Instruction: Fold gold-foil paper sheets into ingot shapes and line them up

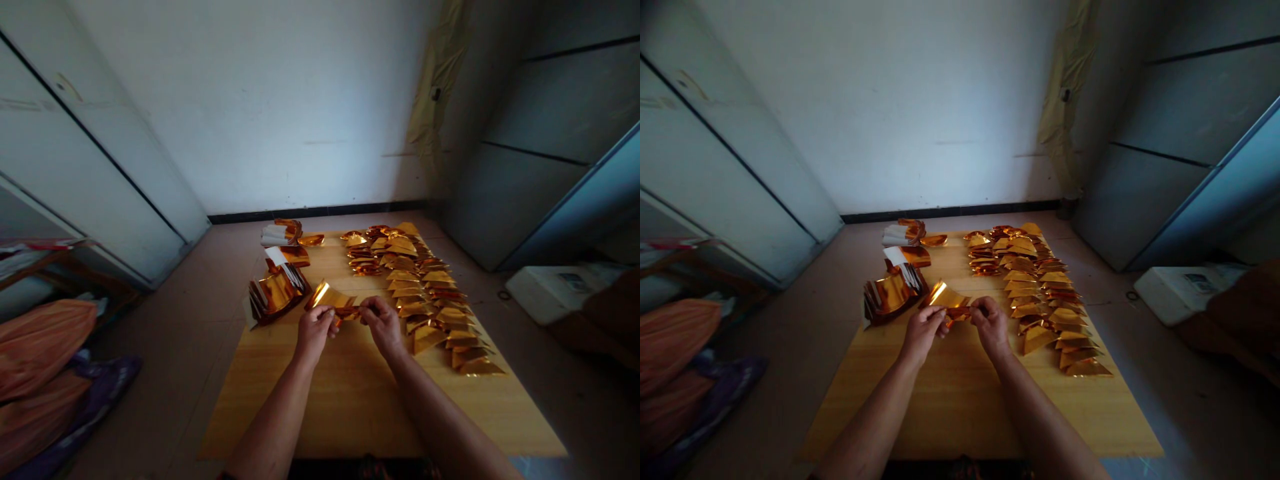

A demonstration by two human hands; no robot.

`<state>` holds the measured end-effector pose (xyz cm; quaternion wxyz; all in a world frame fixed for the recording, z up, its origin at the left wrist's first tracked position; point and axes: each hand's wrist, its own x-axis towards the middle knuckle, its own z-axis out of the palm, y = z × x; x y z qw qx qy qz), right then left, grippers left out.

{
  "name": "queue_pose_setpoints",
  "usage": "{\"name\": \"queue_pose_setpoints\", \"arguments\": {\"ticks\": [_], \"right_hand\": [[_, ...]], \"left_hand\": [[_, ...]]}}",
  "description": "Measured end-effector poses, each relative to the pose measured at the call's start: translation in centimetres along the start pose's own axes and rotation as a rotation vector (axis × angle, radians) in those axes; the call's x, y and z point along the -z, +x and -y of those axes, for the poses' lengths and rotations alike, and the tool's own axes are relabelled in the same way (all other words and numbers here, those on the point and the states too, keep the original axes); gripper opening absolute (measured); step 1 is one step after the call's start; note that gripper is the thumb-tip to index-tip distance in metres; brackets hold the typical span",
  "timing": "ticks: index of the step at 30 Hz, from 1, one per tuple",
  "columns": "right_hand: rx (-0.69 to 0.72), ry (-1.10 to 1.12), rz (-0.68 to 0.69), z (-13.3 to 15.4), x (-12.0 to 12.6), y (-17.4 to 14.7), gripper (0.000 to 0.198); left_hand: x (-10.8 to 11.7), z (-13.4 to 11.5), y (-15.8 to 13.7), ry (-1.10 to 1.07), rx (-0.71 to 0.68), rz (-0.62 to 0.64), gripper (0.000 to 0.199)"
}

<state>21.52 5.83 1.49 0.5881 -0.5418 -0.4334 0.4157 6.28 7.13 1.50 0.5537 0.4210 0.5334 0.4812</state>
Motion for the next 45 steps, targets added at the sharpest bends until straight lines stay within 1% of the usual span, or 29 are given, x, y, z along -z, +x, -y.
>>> {"name": "queue_pose_setpoints", "arguments": {"ticks": [5,9,15,20,24,29,34,40,45], "right_hand": [[0.011,-0.011,0.001,0.0,-0.1,-0.1,0.012],[-0.001,-0.019,-0.010,0.2,0.0,-0.1,0.012],[-0.017,-0.031,-0.009,-0.3,0.2,0.2,0.011],[-0.002,-0.030,-0.014,-0.7,0.3,0.5,0.013],[-0.008,0.009,-0.018,-0.7,0.4,0.5,0.018],[-0.024,0.025,-0.020,-0.7,0.5,0.5,0.024],[-0.062,0.012,-0.053,-1.0,0.5,0.6,0.024],[-0.060,-0.013,-0.031,-0.8,0.5,0.4,0.017],[-0.064,-0.003,-0.025,-0.5,0.5,0.2,0.017]], "left_hand": [[-0.2,-0.1,-0.1,-0.037,0.005,-0.020,0.041],[-0.2,0.0,-0.1,-0.047,0.011,-0.006,0.039],[-0.2,-0.1,0.2,0.013,0.002,-0.005,0.032],[-0.2,-0.6,0.0,0.022,-0.004,-0.032,0.033],[-0.2,-0.6,0.0,0.019,-0.011,-0.063,0.028],[-0.4,-0.6,0.2,-0.057,-0.033,-0.111,0.028],[-0.5,-0.7,0.2,-0.074,-0.025,-0.114,0.030],[-0.4,-0.7,0.1,-0.043,-0.022,-0.108,0.029],[-0.5,-0.6,0.1,-0.021,-0.009,-0.099,0.027]]}}
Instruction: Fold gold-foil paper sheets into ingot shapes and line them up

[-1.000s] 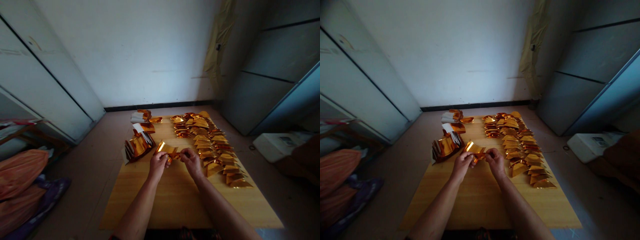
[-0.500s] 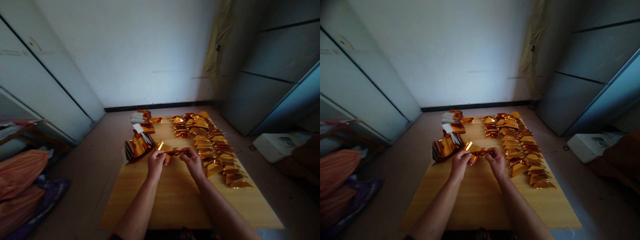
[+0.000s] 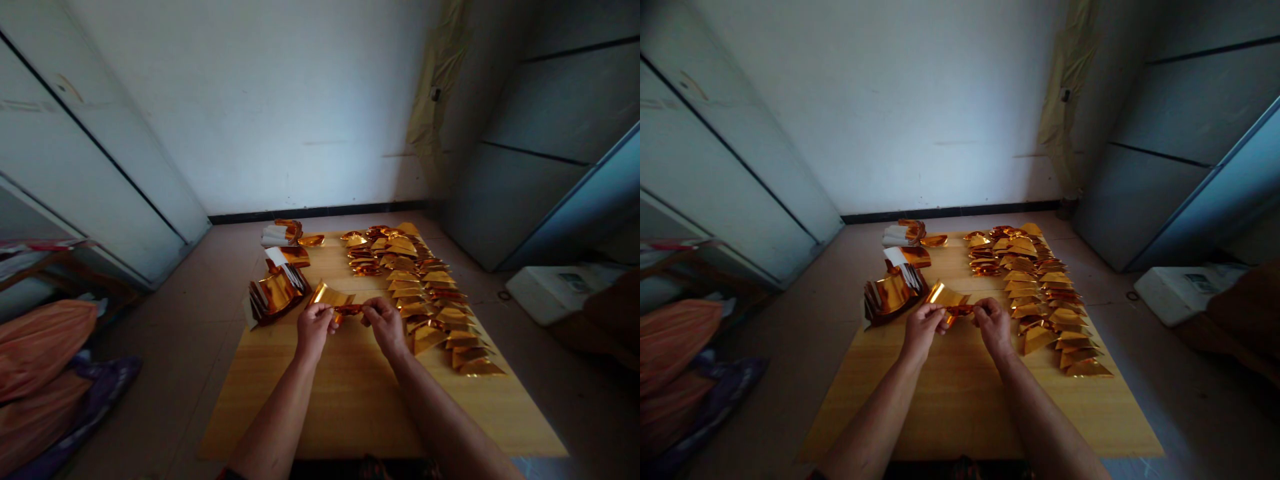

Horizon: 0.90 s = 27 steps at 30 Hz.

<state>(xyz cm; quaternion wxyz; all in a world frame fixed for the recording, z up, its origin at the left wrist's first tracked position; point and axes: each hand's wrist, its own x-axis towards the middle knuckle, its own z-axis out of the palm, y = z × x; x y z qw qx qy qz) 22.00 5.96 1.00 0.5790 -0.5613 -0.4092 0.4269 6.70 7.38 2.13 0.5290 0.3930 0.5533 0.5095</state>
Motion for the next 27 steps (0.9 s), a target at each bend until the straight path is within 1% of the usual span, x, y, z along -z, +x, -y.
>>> {"name": "queue_pose_setpoints", "arguments": {"ticks": [4,7,14,18,21,27], "right_hand": [[0.020,-0.058,-0.006,0.08,0.14,0.03,0.017],[0.042,-0.112,-0.010,-0.04,0.24,0.14,0.019],[0.023,-0.024,-0.037,-0.45,0.15,0.28,0.032],[0.003,0.007,-0.039,-0.31,0.09,0.14,0.032],[-0.004,-0.013,-0.044,-0.28,0.05,0.05,0.028],[0.073,-0.085,-0.070,-0.73,0.17,0.23,0.020]], "left_hand": [[-0.03,0.04,-0.01,0.018,0.008,0.000,0.024],[-0.03,0.09,0.07,0.009,0.003,0.008,0.026],[0.03,0.30,0.38,-0.084,0.043,-0.011,0.026],[-0.03,0.33,0.34,-0.099,0.049,-0.019,0.025],[-0.13,0.32,0.23,-0.102,0.047,-0.015,0.024],[-0.17,0.22,0.02,-0.088,0.028,0.002,0.029]]}}
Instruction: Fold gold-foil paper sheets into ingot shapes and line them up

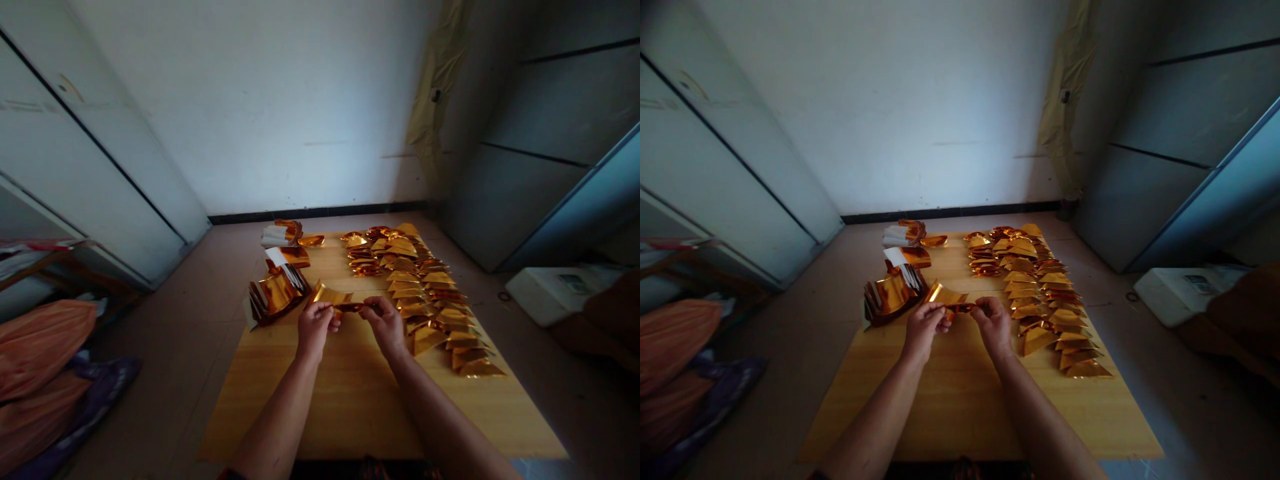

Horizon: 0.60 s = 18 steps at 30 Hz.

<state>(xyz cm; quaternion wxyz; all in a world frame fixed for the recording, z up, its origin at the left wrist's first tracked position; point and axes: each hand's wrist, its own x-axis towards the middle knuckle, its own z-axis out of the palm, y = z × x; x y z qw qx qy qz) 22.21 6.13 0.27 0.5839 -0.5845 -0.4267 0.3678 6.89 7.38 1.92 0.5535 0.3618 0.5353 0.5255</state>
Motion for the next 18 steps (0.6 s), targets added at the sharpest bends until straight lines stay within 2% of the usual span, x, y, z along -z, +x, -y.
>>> {"name": "queue_pose_setpoints", "arguments": {"ticks": [10,14,18], "right_hand": [[0.354,-0.279,-0.037,1.2,1.0,0.4,0.009],[0.338,-0.276,-0.055,1.1,0.9,0.4,0.011],[0.208,-0.229,-0.067,0.6,0.7,0.5,0.016]], "left_hand": [[0.0,0.2,0.2,0.030,-0.101,0.003,0.030],[-0.1,0.3,0.3,0.013,-0.099,0.001,0.029],[-0.1,0.4,0.4,0.005,-0.097,0.000,0.029]]}}
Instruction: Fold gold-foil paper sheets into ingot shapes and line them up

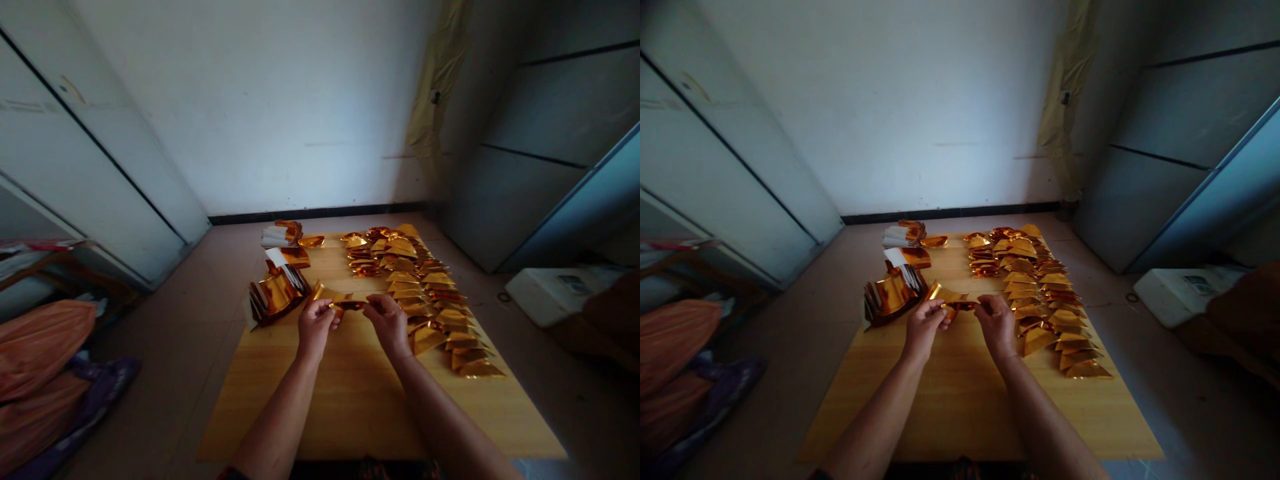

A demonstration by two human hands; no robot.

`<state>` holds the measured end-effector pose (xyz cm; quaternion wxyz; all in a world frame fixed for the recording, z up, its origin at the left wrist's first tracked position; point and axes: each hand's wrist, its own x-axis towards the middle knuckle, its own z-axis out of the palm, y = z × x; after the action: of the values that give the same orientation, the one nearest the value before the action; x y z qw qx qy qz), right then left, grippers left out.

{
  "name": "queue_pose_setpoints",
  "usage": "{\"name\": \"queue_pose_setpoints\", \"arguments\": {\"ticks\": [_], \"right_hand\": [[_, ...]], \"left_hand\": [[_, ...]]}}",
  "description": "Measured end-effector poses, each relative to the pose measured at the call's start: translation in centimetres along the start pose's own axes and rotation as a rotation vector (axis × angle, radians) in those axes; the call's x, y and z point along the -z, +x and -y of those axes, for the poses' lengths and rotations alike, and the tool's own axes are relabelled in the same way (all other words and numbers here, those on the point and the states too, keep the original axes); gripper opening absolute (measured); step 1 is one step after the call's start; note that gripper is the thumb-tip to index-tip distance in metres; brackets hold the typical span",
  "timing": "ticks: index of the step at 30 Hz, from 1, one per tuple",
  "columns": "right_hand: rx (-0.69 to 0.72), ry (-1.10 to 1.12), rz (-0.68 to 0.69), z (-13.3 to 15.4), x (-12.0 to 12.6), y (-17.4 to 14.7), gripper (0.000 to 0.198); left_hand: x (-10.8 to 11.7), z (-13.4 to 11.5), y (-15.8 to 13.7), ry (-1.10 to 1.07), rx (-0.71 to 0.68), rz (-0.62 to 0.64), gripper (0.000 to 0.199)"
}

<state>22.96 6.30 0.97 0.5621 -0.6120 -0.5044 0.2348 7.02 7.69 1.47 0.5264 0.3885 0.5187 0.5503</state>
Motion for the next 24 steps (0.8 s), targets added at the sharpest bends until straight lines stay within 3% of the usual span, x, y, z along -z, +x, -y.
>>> {"name": "queue_pose_setpoints", "arguments": {"ticks": [5,10,16,21,24], "right_hand": [[-0.043,-0.003,0.012,-0.1,0.1,0.0,0.013],[0.103,-0.107,-0.035,1.0,1.4,0.9,0.013],[0.115,-0.197,-0.107,0.8,5.9,5.0,0.018],[0.072,-0.435,-0.222,-0.8,10.3,8.9,0.021],[0.023,-0.558,-0.258,-1.7,11.7,10.5,0.021]], "left_hand": [[-0.1,0.0,0.1,0.008,0.004,0.013,0.030],[-0.2,-0.3,0.1,0.011,0.001,0.010,0.036],[0.2,0.2,-0.3,0.053,-0.058,0.037,0.028],[0.5,1.8,-0.9,0.138,-0.102,0.022,0.022],[0.6,2.4,-1.0,0.173,-0.116,0.023,0.021]]}}
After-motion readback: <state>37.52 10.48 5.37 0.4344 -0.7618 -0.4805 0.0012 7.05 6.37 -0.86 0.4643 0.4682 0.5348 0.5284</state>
